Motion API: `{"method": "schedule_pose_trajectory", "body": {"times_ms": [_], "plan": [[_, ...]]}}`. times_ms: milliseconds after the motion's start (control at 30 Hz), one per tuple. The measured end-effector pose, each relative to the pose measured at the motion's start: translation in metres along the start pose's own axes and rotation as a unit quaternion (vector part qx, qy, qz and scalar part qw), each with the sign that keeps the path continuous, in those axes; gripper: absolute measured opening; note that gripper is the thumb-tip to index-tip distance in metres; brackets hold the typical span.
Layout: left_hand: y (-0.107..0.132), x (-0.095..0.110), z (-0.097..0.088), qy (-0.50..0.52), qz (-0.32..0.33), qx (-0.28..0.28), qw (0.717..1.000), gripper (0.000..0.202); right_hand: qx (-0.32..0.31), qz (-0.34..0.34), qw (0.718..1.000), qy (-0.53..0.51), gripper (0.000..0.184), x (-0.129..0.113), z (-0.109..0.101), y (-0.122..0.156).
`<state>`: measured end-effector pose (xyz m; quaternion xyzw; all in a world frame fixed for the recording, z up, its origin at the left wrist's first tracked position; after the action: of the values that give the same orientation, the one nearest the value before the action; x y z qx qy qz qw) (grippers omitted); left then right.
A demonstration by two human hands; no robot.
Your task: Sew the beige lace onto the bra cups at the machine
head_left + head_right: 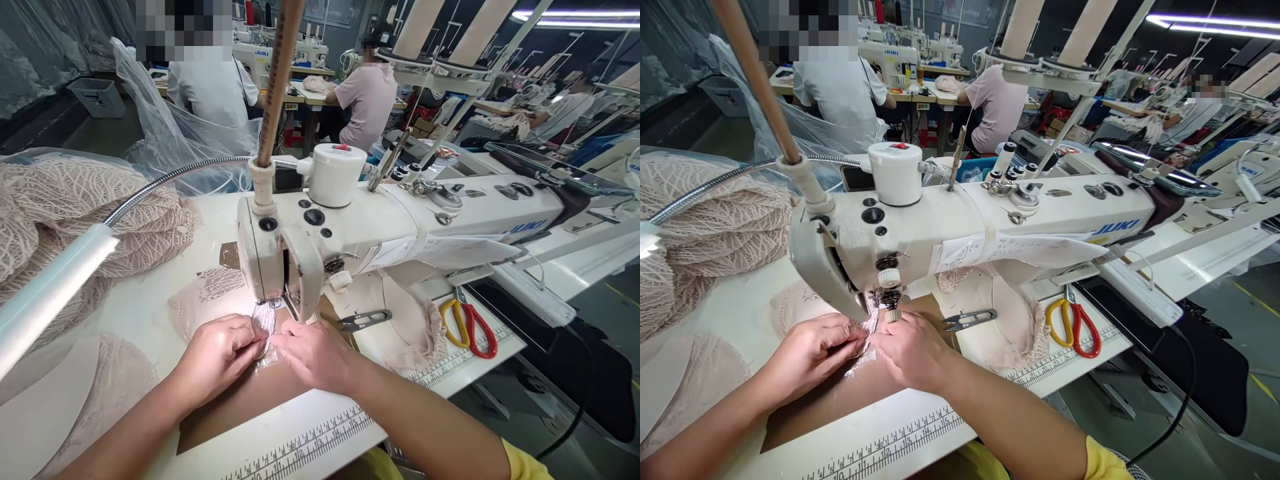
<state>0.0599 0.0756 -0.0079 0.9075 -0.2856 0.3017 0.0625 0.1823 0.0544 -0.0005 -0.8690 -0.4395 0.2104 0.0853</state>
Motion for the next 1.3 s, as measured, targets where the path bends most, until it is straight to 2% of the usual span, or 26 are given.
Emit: {"method": "schedule_pose_trajectory", "body": {"times_ms": [167, 267, 433, 567, 667, 800, 1000, 1300], "plan": [[0.002, 0.005, -0.001, -0.049, 0.06, 0.024, 0.997, 0.024, 0.043, 0.038, 0.998, 0.007, 0.018, 0.006, -0.004, 0.001], [0.003, 0.011, -0.003, -0.078, 0.086, 0.032, 0.993, 0.026, 0.018, 0.033, 0.999, -0.003, 0.018, 0.004, 0.0, -0.001], [0.004, 0.015, -0.006, -0.096, 0.093, 0.016, 0.991, 0.025, -0.046, 0.041, 0.998, 0.033, 0.018, 0.002, 0.005, -0.002], [0.0, 0.018, -0.009, -0.122, 0.125, 0.047, 0.984, 0.023, -0.055, 0.041, 0.997, 0.042, 0.015, 0.001, 0.004, -0.003], [-0.003, 0.018, -0.003, -0.174, 0.145, 0.044, 0.973, 0.022, -0.052, 0.042, 0.997, 0.044, 0.015, 0.002, 0.004, -0.003], [-0.004, 0.015, 0.002, -0.212, 0.136, 0.035, 0.967, 0.024, -0.048, 0.044, 0.997, 0.05, 0.014, 0.002, 0.005, -0.002], [-0.004, 0.019, -0.002, -0.196, 0.112, 0.044, 0.973, 0.025, -0.047, 0.056, 0.994, 0.079, 0.015, 0.006, 0.006, -0.005], [-0.012, 0.013, -0.001, -0.209, 0.071, 0.035, 0.975, 0.034, -0.021, 0.12, 0.985, 0.119, 0.035, 0.015, 0.005, -0.009]]}}
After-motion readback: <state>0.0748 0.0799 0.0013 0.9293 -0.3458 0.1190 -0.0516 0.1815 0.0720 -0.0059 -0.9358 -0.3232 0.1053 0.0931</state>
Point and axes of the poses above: each hand's wrist, its own y-axis away from the middle knuckle, its own z-axis out of the palm, x = y × z, the point moved 7 cm from there along -y, towards the middle knuckle, and after that the axes turned 6 degrees about -z, right-handed, at the moved point
